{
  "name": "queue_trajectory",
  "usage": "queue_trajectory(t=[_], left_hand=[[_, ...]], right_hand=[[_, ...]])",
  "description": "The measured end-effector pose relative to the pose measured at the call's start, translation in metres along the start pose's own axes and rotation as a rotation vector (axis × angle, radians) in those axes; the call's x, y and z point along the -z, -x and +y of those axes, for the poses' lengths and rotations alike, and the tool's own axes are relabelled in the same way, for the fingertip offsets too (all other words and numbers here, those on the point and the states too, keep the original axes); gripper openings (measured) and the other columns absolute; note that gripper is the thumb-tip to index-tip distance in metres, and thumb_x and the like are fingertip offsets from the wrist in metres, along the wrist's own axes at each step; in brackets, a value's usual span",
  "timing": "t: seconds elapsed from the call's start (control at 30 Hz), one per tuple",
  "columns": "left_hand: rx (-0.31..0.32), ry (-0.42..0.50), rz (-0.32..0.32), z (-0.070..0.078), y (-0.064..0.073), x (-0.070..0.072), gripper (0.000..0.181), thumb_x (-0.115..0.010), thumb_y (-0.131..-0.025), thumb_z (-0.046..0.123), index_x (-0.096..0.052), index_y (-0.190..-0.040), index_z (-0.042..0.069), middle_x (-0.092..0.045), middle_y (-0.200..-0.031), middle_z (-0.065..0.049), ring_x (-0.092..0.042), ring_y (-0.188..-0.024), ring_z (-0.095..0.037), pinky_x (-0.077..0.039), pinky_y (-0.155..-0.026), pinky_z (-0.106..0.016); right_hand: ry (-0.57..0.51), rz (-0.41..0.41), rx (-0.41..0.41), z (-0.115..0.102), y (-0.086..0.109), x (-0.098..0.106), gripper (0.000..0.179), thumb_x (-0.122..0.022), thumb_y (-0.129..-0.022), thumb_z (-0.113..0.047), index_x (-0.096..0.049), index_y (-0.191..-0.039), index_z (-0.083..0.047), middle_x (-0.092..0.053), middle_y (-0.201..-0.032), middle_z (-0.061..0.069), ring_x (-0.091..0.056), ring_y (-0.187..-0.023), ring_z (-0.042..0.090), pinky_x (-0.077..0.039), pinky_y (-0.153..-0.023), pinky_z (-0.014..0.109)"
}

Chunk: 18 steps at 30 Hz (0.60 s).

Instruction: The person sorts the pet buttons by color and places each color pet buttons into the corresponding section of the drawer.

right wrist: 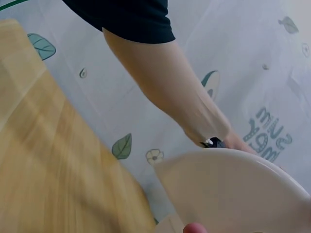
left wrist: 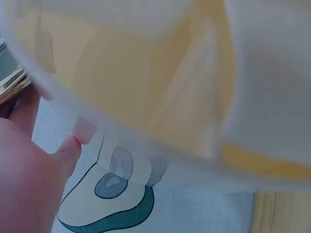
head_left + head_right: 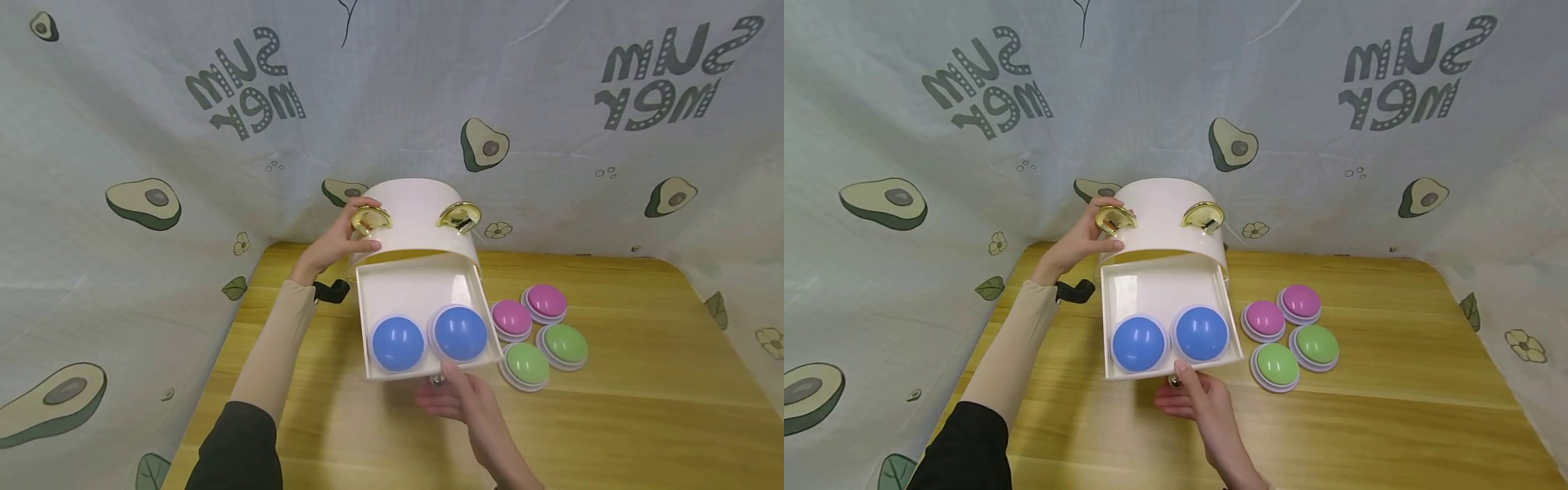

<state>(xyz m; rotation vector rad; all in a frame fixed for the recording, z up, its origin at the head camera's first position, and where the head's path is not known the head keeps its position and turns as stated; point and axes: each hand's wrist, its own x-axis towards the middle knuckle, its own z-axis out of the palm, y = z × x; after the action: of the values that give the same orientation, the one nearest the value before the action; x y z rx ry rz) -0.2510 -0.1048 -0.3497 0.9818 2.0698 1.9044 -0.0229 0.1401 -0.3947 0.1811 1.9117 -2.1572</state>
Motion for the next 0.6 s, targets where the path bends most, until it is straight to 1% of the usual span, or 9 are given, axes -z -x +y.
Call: queue_trajectory(t=[0.17,0.33,0.47,0.6], left_hand=[[-0.006,-0.005,-0.006,-0.0004,-0.0001,0.0001,0.065,-0.067,-0.084,-0.005,-0.032,-0.136,0.013,-0.034,-0.135,-0.009,-0.038,-0.121,-0.020,-0.024,-0.106,-0.039],[-0.007,-0.021,0.001,0.0010,-0.0003,0.0002,0.065,-0.065,-0.084,-0.008,-0.031,-0.136,0.011,-0.033,-0.136,-0.009,-0.036,-0.123,-0.021,-0.023,-0.107,-0.041],[0.008,-0.017,0.011,0.0023,-0.0003,-0.0004,0.067,-0.064,-0.083,-0.010,-0.031,-0.136,0.012,-0.031,-0.138,-0.009,-0.034,-0.125,-0.021,-0.019,-0.109,-0.042],[0.021,0.001,0.015,0.0022,-0.0007,-0.0012,0.068,-0.064,-0.082,-0.011,-0.032,-0.136,0.013,-0.033,-0.137,-0.009,-0.034,-0.125,-0.023,-0.019,-0.109,-0.042]], right_hand=[[-0.020,-0.003,-0.002,-0.0021,-0.0062,-0.0030,0.053,-0.045,-0.101,-0.029,-0.054,-0.106,0.023,-0.066,-0.087,0.030,-0.070,-0.077,0.030,-0.054,-0.073,0.045],[-0.027,-0.009,-0.009,-0.0043,-0.0086,-0.0038,0.055,-0.045,-0.101,-0.031,-0.053,-0.107,0.023,-0.066,-0.088,0.031,-0.070,-0.078,0.031,-0.054,-0.073,0.045],[-0.030,-0.025,-0.011,-0.0064,-0.0096,-0.0048,0.057,-0.043,-0.102,-0.032,-0.053,-0.108,0.024,-0.066,-0.090,0.031,-0.069,-0.080,0.032,-0.054,-0.074,0.044],[-0.028,-0.043,-0.009,-0.0090,-0.0103,-0.0067,0.059,-0.043,-0.102,-0.033,-0.053,-0.108,0.025,-0.066,-0.091,0.031,-0.069,-0.082,0.033,-0.055,-0.073,0.041]])
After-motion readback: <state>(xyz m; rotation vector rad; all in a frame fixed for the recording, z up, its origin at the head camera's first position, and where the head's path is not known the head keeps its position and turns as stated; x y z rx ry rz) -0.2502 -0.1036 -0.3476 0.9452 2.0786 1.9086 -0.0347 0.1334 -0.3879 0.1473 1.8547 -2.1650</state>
